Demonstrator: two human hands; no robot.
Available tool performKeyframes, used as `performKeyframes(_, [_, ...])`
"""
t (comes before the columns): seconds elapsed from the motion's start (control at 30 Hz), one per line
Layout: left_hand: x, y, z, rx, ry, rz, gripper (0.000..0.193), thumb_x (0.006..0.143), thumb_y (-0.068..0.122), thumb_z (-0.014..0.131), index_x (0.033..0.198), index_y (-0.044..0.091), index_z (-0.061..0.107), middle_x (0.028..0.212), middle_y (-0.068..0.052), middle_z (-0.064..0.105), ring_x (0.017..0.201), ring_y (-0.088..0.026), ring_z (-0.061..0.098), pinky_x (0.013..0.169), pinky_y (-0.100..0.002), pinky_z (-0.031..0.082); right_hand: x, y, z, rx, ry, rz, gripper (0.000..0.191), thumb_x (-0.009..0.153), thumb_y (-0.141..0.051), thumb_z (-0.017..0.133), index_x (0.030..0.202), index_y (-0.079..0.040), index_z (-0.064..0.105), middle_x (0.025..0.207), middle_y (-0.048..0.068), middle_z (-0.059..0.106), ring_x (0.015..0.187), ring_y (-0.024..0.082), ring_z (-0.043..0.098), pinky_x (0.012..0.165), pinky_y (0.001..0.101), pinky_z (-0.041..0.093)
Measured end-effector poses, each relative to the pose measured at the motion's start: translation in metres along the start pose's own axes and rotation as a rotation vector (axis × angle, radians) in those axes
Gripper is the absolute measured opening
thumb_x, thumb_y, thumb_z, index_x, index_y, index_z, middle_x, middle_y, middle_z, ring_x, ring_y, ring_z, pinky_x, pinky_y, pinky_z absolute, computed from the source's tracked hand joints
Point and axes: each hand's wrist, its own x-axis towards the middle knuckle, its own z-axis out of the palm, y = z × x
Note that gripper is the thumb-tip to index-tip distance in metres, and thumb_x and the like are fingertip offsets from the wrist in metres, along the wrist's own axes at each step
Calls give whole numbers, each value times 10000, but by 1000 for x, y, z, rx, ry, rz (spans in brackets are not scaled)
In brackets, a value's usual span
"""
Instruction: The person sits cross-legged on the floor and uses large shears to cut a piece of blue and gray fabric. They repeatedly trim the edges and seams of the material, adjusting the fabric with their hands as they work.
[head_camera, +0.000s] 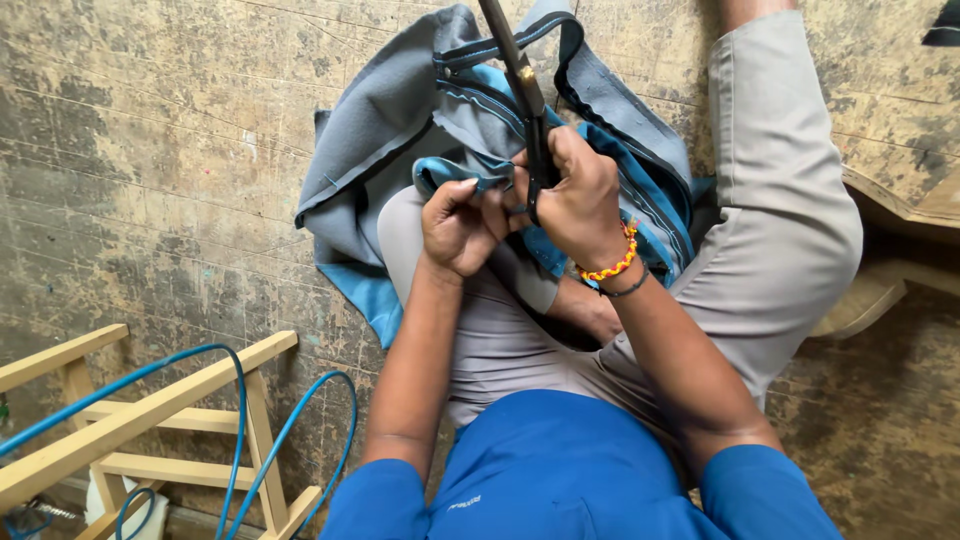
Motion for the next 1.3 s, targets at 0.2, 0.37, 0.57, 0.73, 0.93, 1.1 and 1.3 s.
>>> performKeyframes(0.2, [-16, -36, 46, 433, 214, 347, 330, 976, 144, 759, 1258, 43, 621, 1095, -21, 633, 987, -119, 569, 830, -282, 447, -19, -1, 10, 104, 94, 50, 171, 911, 16, 783, 959, 4, 618, 870, 76, 752, 780, 81, 710, 666, 242, 557])
performKeyframes(0.37, [-10, -42, 65, 329, 412, 493, 224, 936, 38, 758, 1127, -3, 648, 969, -49, 686, 791, -98, 614, 677, -240, 480, -37, 4, 21, 179, 100, 120, 153, 913, 4, 746, 965, 5, 602, 805, 46, 710, 727, 55, 666, 624, 237, 534])
performKeyframes(0.57, [2, -41, 60, 237, 594, 521, 144, 922, 59, 705, 1032, -17, 651, 927, -74, 731, 788, -116, 696, 727, -238, 576, -38, 10, 37, 62, 164, 1, 188, 897, 4, 791, 942, 11, 608, 811, 73, 708, 740, 74, 655, 652, 250, 527])
performKeyframes(0.73, [0, -46, 37, 264, 601, 637, 214, 1032, 114, 700, 878, -17, 629, 870, -93, 708, 743, -119, 647, 685, -246, 538, -42, 14, 38, 67, 126, -4, 211, 900, -32, 824, 940, 2, 619, 845, 65, 742, 759, 83, 716, 670, 241, 567])
performKeyframes(0.93, [-7, -40, 29, 301, 521, 606, 225, 1017, 193, 667, 865, 29, 642, 795, -50, 673, 655, -111, 607, 594, -264, 530, -30, 31, 40, 414, 72, 293, 223, 897, -12, 817, 953, -15, 601, 755, 29, 655, 582, 70, 588, 519, 211, 466])
performKeyframes(1.1, [1, -37, 27, 264, 496, 591, 177, 1048, 154, 657, 908, 46, 653, 827, -29, 661, 687, -87, 585, 584, -228, 485, -21, 43, 38, 587, 105, 407, 252, 836, 21, 822, 945, -20, 598, 771, 35, 670, 529, 80, 594, 474, 221, 486])
performKeyframes(1.3, [17, -20, 19, 132, 460, 542, 130, 1020, 78, 672, 902, 30, 650, 880, -58, 700, 781, -168, 697, 728, -262, 590, -2, 41, 43, 578, 131, 418, 249, 845, 10, 818, 951, -22, 594, 767, 40, 673, 534, 85, 609, 477, 232, 512])
